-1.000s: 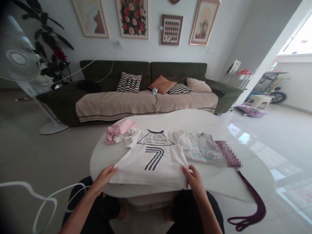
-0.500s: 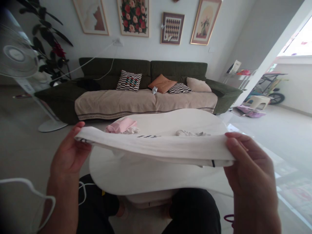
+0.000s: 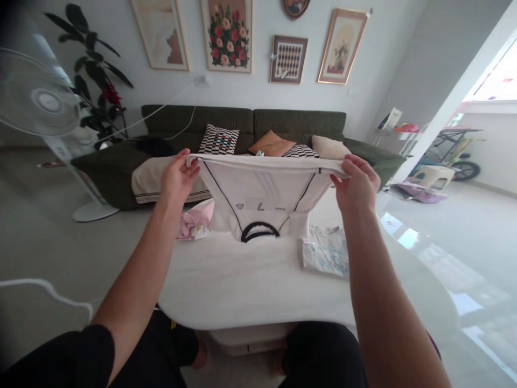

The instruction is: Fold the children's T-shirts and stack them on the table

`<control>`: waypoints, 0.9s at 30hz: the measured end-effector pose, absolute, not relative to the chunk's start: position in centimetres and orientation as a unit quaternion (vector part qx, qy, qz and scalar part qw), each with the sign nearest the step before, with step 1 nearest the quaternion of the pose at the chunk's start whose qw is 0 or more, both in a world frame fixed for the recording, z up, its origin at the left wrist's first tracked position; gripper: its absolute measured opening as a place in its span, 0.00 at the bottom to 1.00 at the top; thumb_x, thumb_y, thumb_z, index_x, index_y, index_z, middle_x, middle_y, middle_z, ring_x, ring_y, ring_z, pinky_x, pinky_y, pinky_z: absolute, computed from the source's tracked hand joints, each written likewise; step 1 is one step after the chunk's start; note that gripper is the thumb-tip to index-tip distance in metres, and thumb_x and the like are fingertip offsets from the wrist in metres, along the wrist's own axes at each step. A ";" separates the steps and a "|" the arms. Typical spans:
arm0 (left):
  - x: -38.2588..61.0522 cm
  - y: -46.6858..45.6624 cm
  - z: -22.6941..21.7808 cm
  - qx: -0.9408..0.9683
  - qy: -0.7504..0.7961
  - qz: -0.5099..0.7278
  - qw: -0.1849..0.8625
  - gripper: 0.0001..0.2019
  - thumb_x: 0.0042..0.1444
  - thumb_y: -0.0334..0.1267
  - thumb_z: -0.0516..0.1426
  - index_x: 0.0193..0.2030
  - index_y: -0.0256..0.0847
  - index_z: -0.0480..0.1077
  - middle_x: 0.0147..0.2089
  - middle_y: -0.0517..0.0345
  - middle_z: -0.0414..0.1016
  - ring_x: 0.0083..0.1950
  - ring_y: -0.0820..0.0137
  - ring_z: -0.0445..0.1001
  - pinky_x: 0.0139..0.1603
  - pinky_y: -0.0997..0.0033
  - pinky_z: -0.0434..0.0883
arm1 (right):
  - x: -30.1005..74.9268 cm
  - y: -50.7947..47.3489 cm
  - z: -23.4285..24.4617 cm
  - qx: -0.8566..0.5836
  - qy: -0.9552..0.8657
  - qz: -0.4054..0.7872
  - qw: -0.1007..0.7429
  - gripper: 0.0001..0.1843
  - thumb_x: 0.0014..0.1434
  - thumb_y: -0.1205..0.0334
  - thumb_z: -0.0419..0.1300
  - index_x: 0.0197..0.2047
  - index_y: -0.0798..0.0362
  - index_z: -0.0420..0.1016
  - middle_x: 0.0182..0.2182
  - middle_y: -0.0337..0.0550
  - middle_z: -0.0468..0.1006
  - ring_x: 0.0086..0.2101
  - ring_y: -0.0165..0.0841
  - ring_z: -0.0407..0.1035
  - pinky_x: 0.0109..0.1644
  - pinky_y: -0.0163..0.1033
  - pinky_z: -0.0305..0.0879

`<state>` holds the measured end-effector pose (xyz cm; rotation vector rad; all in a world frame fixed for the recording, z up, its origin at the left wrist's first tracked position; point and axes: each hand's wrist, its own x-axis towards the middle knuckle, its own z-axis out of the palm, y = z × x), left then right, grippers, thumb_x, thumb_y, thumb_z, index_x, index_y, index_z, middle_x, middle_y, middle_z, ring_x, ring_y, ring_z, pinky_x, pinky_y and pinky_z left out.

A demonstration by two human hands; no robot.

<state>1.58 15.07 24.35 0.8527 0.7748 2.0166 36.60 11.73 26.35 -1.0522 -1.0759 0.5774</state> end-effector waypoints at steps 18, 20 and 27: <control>1.7 -1.8 -2.9 0.546 0.699 0.325 0.329 0.13 0.50 0.43 0.50 0.36 0.38 0.70 0.18 0.64 0.64 0.20 0.72 0.66 0.25 0.75 0.62 | 42.4 0.2 -5.0 -0.727 -0.611 0.145 0.279 0.16 0.50 0.50 0.50 0.30 0.51 0.72 0.21 0.41 0.69 0.25 0.35 0.65 0.32 0.40 0.62; 1.0 -2.2 -3.4 0.575 0.694 0.288 0.324 0.13 0.52 0.41 0.49 0.38 0.39 0.70 0.19 0.64 0.65 0.22 0.72 0.67 0.26 0.76 0.61 | 41.8 0.1 -4.3 -0.721 -0.647 0.054 0.242 0.16 0.53 0.52 0.48 0.32 0.52 0.73 0.28 0.46 0.71 0.31 0.39 0.66 0.39 0.44 0.62; 0.0 -2.0 -3.0 0.603 0.695 0.217 0.325 0.14 0.54 0.41 0.48 0.44 0.41 0.66 0.16 0.68 0.60 0.20 0.72 0.63 0.24 0.76 0.56 | 28.8 1.5 -1.8 -0.601 -0.764 0.063 0.227 0.23 0.60 0.55 0.42 0.55 0.52 0.64 0.56 0.50 0.61 0.56 0.40 0.54 0.55 0.46 0.55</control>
